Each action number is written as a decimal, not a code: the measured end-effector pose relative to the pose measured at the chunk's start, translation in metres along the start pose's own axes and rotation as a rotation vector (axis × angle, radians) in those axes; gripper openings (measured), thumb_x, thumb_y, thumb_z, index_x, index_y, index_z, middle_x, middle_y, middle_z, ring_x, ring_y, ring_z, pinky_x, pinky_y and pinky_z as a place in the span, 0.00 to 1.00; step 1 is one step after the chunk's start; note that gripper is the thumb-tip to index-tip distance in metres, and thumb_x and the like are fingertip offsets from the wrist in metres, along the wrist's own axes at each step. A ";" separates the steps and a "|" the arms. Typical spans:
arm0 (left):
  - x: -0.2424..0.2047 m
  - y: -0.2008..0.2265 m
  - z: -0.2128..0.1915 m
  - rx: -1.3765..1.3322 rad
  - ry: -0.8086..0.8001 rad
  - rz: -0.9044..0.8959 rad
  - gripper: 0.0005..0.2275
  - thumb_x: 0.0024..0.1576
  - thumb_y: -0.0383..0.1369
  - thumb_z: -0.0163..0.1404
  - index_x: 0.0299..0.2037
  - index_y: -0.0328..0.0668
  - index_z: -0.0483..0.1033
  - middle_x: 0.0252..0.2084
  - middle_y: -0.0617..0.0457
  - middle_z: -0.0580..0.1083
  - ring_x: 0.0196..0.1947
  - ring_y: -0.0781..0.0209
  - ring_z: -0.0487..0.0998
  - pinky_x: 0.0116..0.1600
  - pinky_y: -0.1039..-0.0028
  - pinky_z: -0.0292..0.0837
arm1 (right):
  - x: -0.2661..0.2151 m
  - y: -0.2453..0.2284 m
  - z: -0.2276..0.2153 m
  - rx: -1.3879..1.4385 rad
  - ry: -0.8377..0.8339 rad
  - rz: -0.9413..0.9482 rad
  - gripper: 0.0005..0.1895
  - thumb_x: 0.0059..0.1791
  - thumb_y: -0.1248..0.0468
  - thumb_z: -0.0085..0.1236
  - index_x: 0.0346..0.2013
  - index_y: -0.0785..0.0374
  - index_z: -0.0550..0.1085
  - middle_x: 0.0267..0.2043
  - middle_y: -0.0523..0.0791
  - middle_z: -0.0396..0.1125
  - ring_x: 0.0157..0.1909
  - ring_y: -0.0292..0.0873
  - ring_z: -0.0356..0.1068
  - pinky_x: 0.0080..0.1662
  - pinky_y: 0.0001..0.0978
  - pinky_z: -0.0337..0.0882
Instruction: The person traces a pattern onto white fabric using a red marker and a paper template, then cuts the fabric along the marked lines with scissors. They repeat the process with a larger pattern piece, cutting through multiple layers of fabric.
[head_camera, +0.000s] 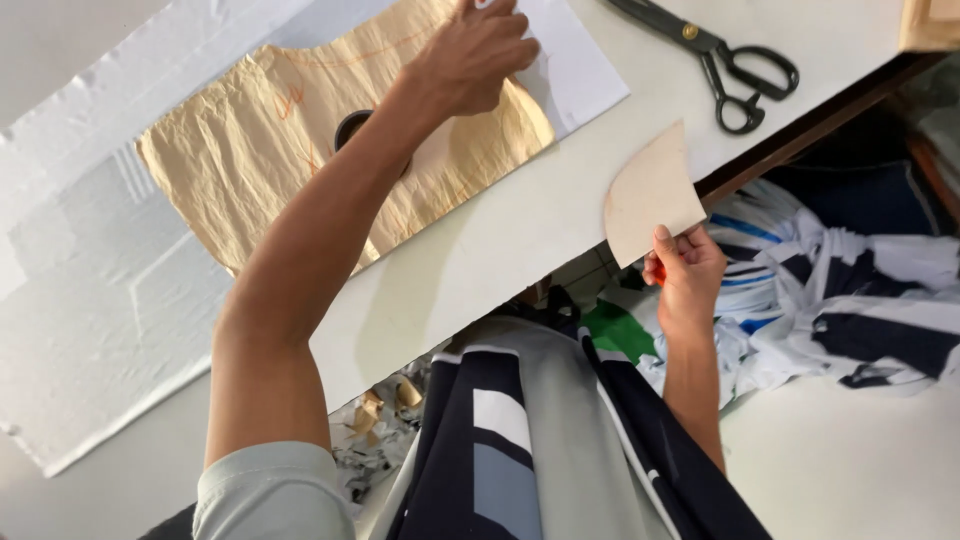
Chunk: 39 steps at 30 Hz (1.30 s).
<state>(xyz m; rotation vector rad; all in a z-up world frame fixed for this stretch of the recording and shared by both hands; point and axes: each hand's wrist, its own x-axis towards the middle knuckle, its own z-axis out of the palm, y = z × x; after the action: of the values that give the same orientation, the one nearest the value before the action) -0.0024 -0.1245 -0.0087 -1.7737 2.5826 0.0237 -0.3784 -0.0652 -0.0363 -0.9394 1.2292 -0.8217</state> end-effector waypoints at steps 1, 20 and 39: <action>-0.012 0.001 -0.009 0.002 -0.012 0.020 0.14 0.48 0.13 0.54 0.42 0.37 0.79 0.37 0.47 0.74 0.47 0.48 0.73 0.48 0.52 0.72 | -0.005 -0.003 0.000 0.014 0.016 0.008 0.09 0.51 0.62 0.64 0.37 0.61 0.72 0.24 0.39 0.64 0.21 0.34 0.59 0.23 0.24 0.56; -0.251 -0.003 -0.081 -0.225 0.153 -0.371 0.10 0.46 0.26 0.54 0.36 0.52 0.81 0.48 0.55 0.77 0.55 0.53 0.71 0.61 0.54 0.53 | 0.001 -0.022 0.141 -0.290 0.087 -0.306 0.21 0.52 0.74 0.61 0.58 0.67 0.66 0.31 0.47 0.71 0.19 0.34 0.64 0.25 0.22 0.63; -0.034 -0.018 0.016 -0.283 0.324 0.351 0.19 0.55 0.41 0.64 0.55 0.45 0.79 0.65 0.54 0.72 0.65 0.42 0.63 0.58 0.47 0.53 | -0.007 -0.008 0.163 -0.805 0.222 -0.463 0.21 0.50 0.60 0.70 0.56 0.61 0.75 0.32 0.36 0.72 0.23 0.34 0.51 0.35 0.27 0.65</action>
<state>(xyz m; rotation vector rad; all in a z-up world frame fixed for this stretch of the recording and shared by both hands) 0.0266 -0.0990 -0.0238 -1.4690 3.2412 0.1191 -0.2182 -0.0398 -0.0131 -1.8724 1.6022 -0.8023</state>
